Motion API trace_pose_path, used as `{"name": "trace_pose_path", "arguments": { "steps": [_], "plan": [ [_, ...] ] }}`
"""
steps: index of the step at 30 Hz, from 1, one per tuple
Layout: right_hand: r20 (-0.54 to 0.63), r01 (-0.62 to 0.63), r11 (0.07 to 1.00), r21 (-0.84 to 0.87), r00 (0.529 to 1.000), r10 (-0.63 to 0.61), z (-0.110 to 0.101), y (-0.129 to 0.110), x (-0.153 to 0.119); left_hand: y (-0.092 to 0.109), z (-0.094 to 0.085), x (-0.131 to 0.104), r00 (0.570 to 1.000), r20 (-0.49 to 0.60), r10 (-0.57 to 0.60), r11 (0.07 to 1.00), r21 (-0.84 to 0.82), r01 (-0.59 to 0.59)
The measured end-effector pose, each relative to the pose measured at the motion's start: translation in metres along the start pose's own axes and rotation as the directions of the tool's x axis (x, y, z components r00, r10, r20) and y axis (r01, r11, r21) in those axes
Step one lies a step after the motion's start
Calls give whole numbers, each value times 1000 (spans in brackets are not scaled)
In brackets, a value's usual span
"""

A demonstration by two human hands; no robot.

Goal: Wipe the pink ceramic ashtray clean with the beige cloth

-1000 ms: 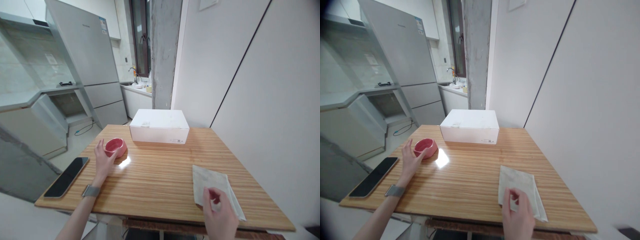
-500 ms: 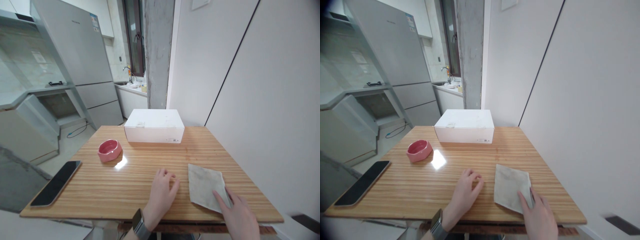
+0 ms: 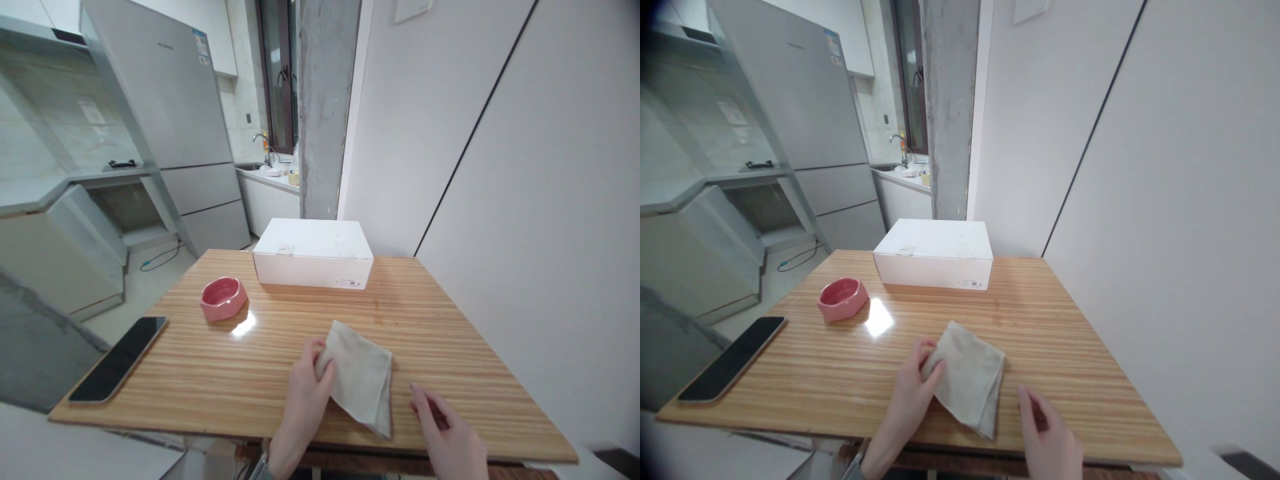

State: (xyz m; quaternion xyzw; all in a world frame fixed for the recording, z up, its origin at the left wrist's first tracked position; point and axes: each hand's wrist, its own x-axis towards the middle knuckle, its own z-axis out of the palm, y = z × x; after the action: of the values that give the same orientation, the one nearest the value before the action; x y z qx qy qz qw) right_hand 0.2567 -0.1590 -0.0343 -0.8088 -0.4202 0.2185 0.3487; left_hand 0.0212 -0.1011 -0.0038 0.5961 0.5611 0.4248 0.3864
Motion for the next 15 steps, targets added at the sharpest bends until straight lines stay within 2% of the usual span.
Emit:
{"name": "trace_pose_path", "arguments": {
  "steps": [4,6,9,12,15],
  "plan": [
    [-9,55,998,31,998,-55,10,2,3,-40,-77,-3,979,-199,43,990,138,-15],
    [-7,84,996,39,997,-83,14,-3,2,-61,-117,-7,964,-252,80,968,252,-15],
    [-5,84,994,68,996,-84,19,-14,-2,-88,-169,-12,910,-407,79,904,414,107],
    [9,67,995,80,998,-68,23,-24,-5,-108,-204,-16,871,-484,88,817,535,215],
    [34,52,996,77,998,-55,26,-28,-7,-121,-222,-19,861,-493,124,760,606,237]
  ]
}}
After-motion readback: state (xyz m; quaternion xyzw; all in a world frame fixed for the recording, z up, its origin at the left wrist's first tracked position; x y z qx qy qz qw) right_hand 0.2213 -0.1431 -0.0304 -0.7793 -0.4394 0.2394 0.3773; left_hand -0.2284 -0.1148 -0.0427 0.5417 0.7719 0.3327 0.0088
